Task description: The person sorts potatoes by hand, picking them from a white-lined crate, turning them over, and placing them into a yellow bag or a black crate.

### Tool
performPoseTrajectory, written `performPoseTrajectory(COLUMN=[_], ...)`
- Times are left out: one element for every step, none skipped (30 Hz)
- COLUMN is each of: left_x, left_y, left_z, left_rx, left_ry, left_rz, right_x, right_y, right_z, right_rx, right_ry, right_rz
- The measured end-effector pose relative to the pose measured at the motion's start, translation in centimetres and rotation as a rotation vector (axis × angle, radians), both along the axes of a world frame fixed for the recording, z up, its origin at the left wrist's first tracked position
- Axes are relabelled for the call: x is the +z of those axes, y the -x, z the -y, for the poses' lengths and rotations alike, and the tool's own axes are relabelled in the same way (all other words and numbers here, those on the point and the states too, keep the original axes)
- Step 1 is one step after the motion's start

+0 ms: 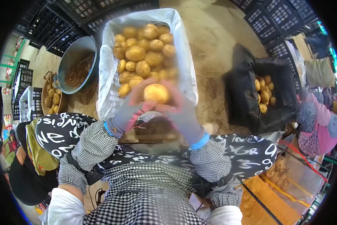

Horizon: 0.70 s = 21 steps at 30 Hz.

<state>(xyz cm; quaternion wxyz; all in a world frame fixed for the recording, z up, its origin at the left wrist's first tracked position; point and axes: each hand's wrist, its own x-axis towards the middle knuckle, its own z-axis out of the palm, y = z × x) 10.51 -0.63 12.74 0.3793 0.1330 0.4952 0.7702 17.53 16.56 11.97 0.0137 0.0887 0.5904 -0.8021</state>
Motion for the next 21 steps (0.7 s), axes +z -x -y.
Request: performPoseTrajectory(left_x=[0.0, 0.1, 0.6, 1.3, 1.7, 1.5, 0.9, 0.6, 0.5, 0.4, 0.4, 0.4, 0.5, 0.6, 0.7, 0.7, 0.7, 0.5, 0.0, -0.2, 0.0], left_y=[0.5, 0.8, 0.9, 0.9, 0.8, 0.7, 0.5, 0.5, 0.5, 0.6, 0.6, 0.7, 0.8, 0.9, 0.8, 0.7, 0.5, 0.4, 0.4, 0.3, 0.3], left_z=[0.0, 0.1, 0.1, 0.1, 0.1, 0.0, -0.2, -0.4, -0.3, -0.3, -0.3, -0.3, -0.2, -0.2, -0.1, -0.1, 0.0, -0.1, -0.1, -0.2, -0.3], left_rx=[-0.002, -0.006, -0.010, -0.014, -0.018, -0.010, -0.002, 0.006, 0.037, 0.066, 0.094, 0.096, 0.097, 0.099, 0.091, 0.080, 0.068, 0.066, 0.063, 0.061, 0.071], left_ry=[-0.047, -0.097, -0.083, -0.068, -0.053, -0.070, -0.087, -0.104, -0.142, -0.179, -0.214, -0.186, -0.158, -0.131, -0.098, -0.062, -0.025, -0.046, -0.067, -0.089, -0.098], left_rz=[0.123, 0.244, 0.213, 0.185, 0.156, 0.112, 0.069, 0.027, -0.003, -0.032, -0.060, -0.076, -0.092, -0.109, -0.106, -0.102, -0.097, -0.065, -0.034, -0.003, 0.017], right_x=[0.2, 0.4, 0.0, -0.8, -1.3, -1.2, -1.0, -0.9, -0.7, -0.5, -0.3, -0.1, 0.0, 0.1, 0.1, 0.0, -0.1, -0.1, -0.2, -0.2, -0.1], right_y=[-0.2, -0.2, 0.0, 0.0, 0.1, 0.2, 0.3, 0.3, 0.4, 0.4, 0.4, 0.3, 0.3, 0.2, 0.2, 0.1, 0.1, 0.1, 0.1, 0.1, 0.2], right_z=[-0.2, -0.5, -0.8, -1.1, -1.3, -1.4, -1.4, -1.4, -1.4, -1.3, -1.3, -1.5, -1.3, -1.0, -0.8, -0.5, -0.3, -0.3, -0.6, -0.9, -1.3], right_rx=[0.004, 0.007, 0.022, 0.036, 0.050, 0.037, 0.023, 0.003, -0.020, -0.050, -0.081, -0.061, -0.077, -0.091, -0.107, -0.138, -0.170, -0.204, -0.239, -0.272, -0.307], right_ry=[0.020, 0.039, -0.119, -0.276, -0.432, -0.500, -0.568, -0.504, -0.440, -0.245, -0.050, 0.069, 0.017, -0.034, -0.086, -0.131, -0.176, -0.225, -0.136, -0.047, 0.043], right_rz=[0.005, 0.007, -0.108, -0.223, -0.339, -0.336, -0.333, -0.305, -0.279, -0.227, -0.173, -0.140, -0.135, -0.129, -0.123, -0.171, -0.219, -0.266, -0.207, -0.149, -0.092])
